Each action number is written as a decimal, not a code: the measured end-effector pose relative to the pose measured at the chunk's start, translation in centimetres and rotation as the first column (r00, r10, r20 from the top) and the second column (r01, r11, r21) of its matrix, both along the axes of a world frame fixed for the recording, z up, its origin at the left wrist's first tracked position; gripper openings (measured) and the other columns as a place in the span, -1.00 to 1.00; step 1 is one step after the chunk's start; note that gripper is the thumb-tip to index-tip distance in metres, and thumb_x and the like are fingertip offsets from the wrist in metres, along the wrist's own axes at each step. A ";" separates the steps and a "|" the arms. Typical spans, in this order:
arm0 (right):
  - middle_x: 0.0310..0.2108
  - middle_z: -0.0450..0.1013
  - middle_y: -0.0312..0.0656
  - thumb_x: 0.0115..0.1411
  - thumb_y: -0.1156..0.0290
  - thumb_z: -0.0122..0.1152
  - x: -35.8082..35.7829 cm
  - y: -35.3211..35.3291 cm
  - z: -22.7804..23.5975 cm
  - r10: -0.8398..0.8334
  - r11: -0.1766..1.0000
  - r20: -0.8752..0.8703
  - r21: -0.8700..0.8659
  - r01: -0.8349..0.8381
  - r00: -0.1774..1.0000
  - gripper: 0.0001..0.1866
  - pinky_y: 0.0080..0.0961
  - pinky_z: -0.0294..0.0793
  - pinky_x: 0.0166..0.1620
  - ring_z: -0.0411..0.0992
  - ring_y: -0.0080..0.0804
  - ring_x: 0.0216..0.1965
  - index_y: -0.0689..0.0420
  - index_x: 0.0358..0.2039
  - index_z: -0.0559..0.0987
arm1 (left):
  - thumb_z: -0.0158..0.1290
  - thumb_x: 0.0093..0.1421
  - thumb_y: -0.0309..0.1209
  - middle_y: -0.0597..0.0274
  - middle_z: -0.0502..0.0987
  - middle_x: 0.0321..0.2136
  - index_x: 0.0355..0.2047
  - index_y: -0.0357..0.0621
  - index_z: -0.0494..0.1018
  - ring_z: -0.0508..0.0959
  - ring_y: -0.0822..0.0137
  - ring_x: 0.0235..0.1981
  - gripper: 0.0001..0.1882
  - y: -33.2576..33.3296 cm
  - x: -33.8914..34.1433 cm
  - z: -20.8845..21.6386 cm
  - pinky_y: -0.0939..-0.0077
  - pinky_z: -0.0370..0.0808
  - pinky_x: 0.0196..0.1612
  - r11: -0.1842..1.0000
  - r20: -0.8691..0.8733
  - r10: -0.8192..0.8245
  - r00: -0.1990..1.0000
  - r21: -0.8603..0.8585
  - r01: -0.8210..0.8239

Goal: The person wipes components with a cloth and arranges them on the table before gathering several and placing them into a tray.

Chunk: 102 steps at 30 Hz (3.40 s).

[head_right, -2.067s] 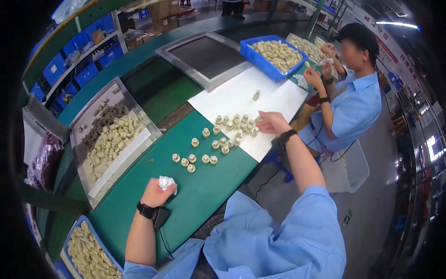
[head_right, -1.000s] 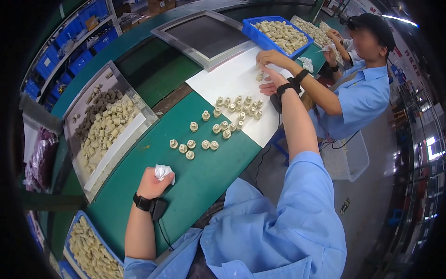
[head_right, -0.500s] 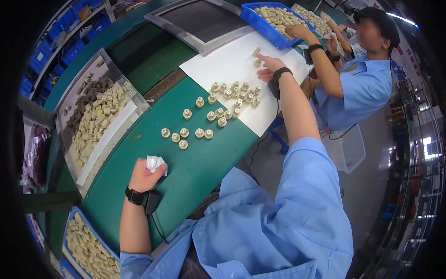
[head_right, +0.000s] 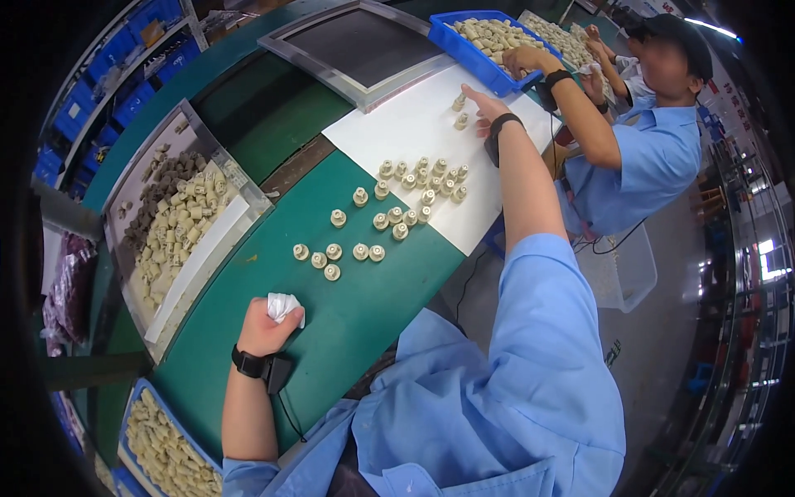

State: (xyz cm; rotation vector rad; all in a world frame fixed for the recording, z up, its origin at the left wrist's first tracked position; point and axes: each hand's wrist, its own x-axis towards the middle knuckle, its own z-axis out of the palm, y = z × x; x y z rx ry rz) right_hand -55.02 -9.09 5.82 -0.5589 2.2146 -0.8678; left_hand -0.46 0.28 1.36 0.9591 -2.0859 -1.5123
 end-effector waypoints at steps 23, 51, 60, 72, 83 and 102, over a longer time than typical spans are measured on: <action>-0.20 0.32 -0.20 -0.20 -0.45 0.34 -3.1 -3.7 -2.5 0.082 0.996 -0.097 0.050 -0.077 0.992 -0.04 -0.53 0.54 -0.48 0.31 -0.44 -0.41 0.22 -0.11 0.50 | 0.13 0.16 -0.42 0.24 0.39 -0.75 -0.63 -0.18 0.47 0.37 0.33 -0.73 -0.77 0.0 0.0 -0.5 0.47 0.28 -0.60 0.999 -0.051 -0.010 0.999 -0.038 0.008; -0.37 0.49 -0.21 0.21 0.41 0.23 22.0 4.2 7.1 0.673 0.175 -0.727 -0.020 -0.984 0.134 -0.81 -0.46 0.51 -0.20 0.51 -0.38 -0.31 0.13 -0.18 0.51 | 0.13 0.19 -0.37 0.31 0.50 -0.65 -0.51 -0.20 0.49 0.42 0.48 -0.61 -0.80 -0.1 0.5 -0.9 0.49 0.38 -0.48 0.995 -0.018 -0.023 1.000 -0.098 0.021; -0.24 0.51 -0.04 0.07 0.46 0.32 28.7 0.2 1.8 0.800 0.020 -0.578 0.297 -0.955 -0.163 -0.73 -0.22 0.46 -0.08 0.48 -0.04 -0.12 0.16 -0.22 0.47 | 0.10 0.17 -0.24 0.11 0.56 -0.60 -0.47 -0.18 0.53 0.53 0.17 -0.58 -0.75 -0.1 0.5 -1.6 0.31 0.43 -0.44 0.993 -0.045 -0.037 0.998 -0.112 0.032; -0.27 0.51 -0.14 0.15 0.31 0.27 27.9 1.9 4.7 0.680 0.071 -0.722 0.238 -0.969 -0.127 -0.68 -0.36 0.48 -0.13 0.50 -0.19 -0.17 0.17 -0.13 0.49 | 0.10 0.18 -0.26 0.14 0.55 -0.60 -0.47 -0.18 0.52 0.54 0.22 -0.57 -0.77 -0.3 0.2 -2.0 0.33 0.43 -0.43 0.995 -0.086 -0.072 0.994 -0.080 0.066; -0.53 0.47 -0.31 0.32 0.43 0.10 23.0 19.5 -0.3 0.441 0.648 -0.123 -0.641 -0.410 0.889 -0.86 -0.75 0.32 -0.53 0.38 -0.69 -0.57 0.26 -0.27 0.50 | 0.12 0.22 -0.33 0.27 0.52 -0.61 -0.48 -0.21 0.51 0.44 0.45 -0.56 -0.79 0.1 0.1 -0.2 0.48 0.39 -0.44 0.999 0.013 -0.031 0.999 -0.023 0.032; -0.57 0.47 -0.24 0.27 0.13 0.17 3.2 13.1 -4.0 0.120 0.807 0.202 -0.590 0.023 0.972 -0.62 -0.66 0.40 -0.57 0.48 -0.50 -0.57 0.27 -0.23 0.52 | 0.23 0.14 -0.45 0.28 0.63 -0.33 -0.20 -0.27 0.57 0.55 0.50 -0.31 -0.77 0.9 -0.4 0.0 0.55 0.48 -0.18 0.996 0.024 0.080 0.996 -0.047 -0.079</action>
